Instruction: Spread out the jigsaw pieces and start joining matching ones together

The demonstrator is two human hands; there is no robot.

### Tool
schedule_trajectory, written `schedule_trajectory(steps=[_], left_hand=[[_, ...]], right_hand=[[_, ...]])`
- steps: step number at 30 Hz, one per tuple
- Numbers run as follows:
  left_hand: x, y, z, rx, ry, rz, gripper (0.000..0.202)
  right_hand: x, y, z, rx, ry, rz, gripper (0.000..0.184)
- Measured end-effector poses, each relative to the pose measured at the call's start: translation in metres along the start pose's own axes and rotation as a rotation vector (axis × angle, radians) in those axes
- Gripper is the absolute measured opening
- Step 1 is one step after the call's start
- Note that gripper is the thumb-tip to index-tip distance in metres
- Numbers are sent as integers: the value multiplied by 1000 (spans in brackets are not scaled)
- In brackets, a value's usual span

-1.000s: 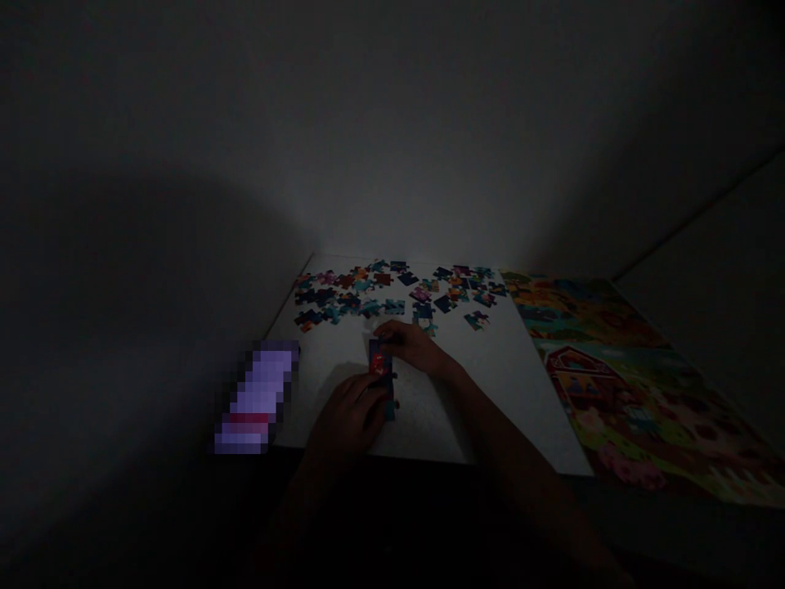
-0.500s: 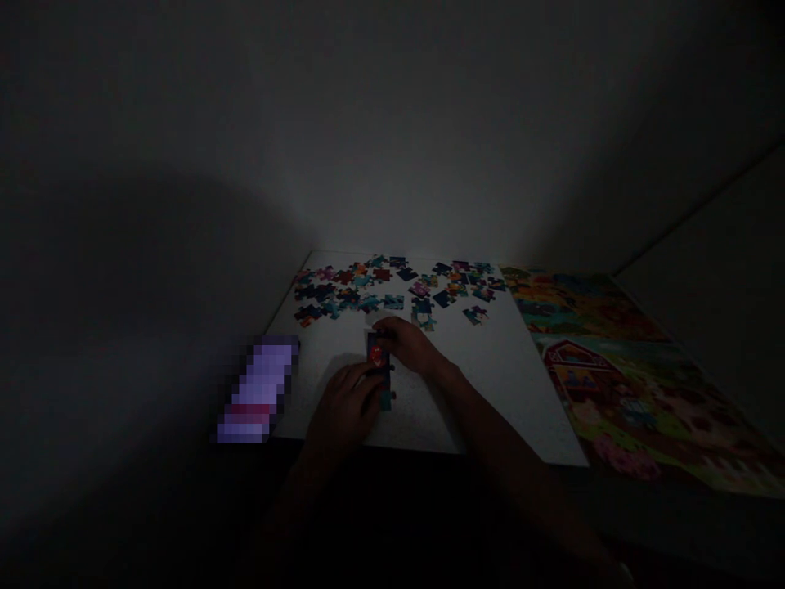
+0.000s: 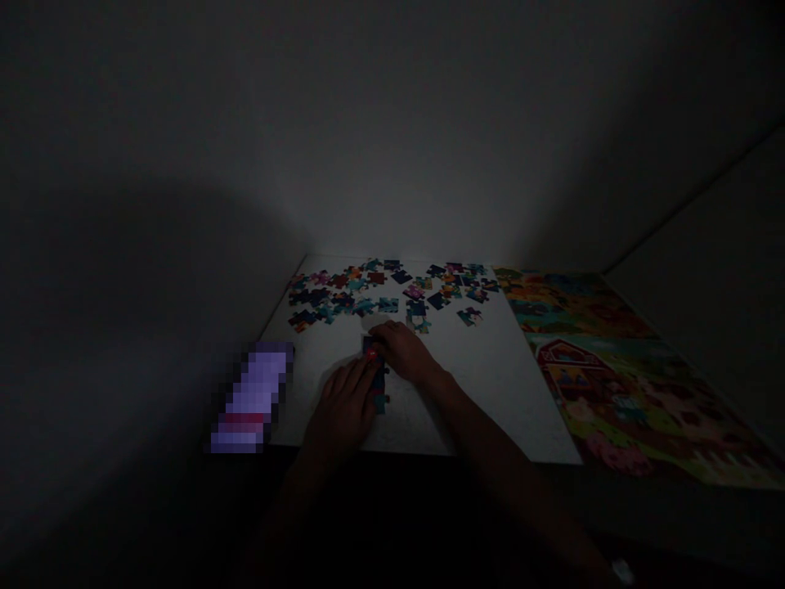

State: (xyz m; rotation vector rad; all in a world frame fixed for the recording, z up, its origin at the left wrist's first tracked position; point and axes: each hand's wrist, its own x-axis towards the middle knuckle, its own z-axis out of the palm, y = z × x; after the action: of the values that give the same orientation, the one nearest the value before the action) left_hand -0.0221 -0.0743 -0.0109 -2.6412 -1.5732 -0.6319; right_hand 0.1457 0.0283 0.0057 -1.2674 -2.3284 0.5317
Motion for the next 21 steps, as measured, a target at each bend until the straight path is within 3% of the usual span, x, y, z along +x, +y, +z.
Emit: schedule_trajectory(steps=[21], left_hand=[[3, -12, 8, 29, 95, 67, 55]], right_hand=[[2, -4, -5, -79, -11, -69, 17]])
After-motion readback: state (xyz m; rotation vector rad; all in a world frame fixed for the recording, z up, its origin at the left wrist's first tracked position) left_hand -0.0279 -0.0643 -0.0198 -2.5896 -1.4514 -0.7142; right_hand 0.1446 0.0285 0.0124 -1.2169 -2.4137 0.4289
